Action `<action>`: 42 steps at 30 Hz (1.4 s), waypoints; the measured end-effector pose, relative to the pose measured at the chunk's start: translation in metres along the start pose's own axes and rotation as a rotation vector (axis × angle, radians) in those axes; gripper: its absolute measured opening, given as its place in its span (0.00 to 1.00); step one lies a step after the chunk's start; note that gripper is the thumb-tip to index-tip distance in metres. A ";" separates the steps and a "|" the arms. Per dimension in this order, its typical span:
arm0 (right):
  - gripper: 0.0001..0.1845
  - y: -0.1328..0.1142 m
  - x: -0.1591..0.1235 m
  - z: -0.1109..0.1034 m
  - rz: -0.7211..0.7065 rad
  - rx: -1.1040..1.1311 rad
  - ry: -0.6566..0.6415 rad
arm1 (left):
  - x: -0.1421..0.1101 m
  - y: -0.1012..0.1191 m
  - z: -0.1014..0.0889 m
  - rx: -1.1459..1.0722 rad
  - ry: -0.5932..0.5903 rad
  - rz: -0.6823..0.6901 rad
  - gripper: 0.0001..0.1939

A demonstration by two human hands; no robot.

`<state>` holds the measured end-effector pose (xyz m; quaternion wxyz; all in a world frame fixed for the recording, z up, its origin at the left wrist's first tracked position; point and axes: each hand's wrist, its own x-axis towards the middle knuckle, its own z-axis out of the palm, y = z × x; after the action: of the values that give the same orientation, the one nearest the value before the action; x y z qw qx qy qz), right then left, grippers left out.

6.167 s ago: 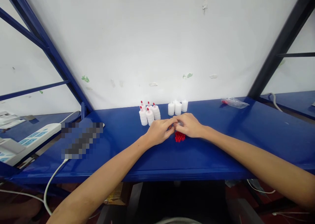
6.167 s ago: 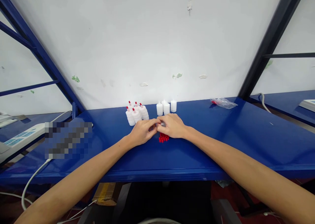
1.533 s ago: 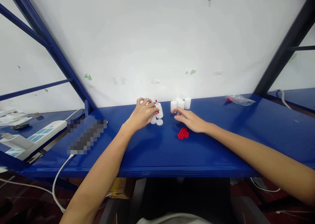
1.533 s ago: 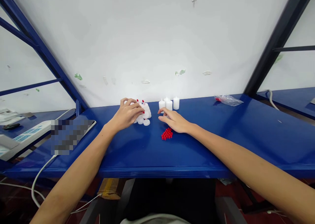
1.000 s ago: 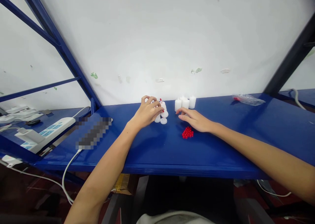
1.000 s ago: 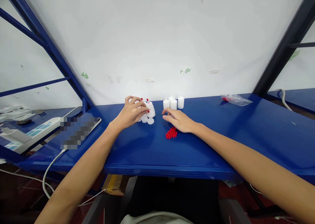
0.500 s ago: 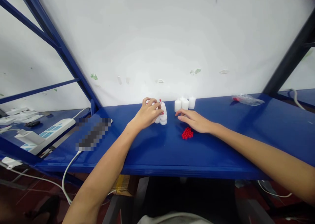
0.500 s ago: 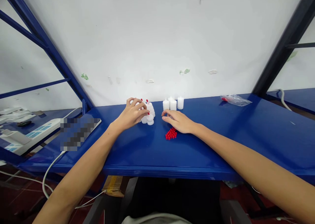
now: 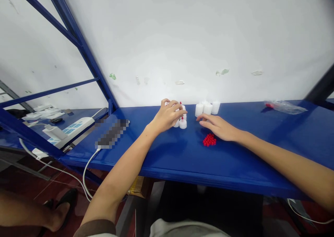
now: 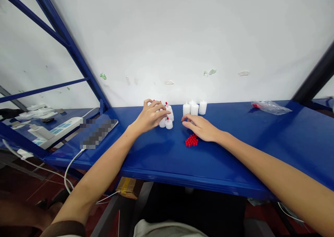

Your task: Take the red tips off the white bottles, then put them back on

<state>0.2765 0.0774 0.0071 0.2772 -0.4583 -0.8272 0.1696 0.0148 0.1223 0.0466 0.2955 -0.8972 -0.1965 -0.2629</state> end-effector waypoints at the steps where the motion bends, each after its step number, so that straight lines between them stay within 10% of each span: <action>1: 0.20 0.000 0.000 0.000 -0.001 0.002 0.002 | 0.001 0.003 0.000 -0.031 0.050 -0.021 0.12; 7: 0.14 -0.006 0.000 0.000 -0.007 0.029 0.076 | 0.013 0.030 0.005 -0.255 0.317 -0.021 0.09; 16: 0.11 -0.013 -0.002 -0.001 -0.104 0.009 0.115 | 0.018 0.060 0.023 -0.649 0.316 -0.044 0.13; 32: 0.23 -0.022 -0.007 0.002 -0.216 0.044 0.060 | 0.023 0.077 0.025 -0.671 0.496 -0.049 0.11; 42: 0.12 -0.031 -0.009 0.002 -0.210 0.235 0.080 | 0.023 0.081 0.024 -0.647 0.499 -0.077 0.07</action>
<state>0.2586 0.0533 0.0199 0.3779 -0.3398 -0.8334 0.2171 0.0826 0.0813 0.0083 0.0264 -0.8444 -0.0596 -0.5317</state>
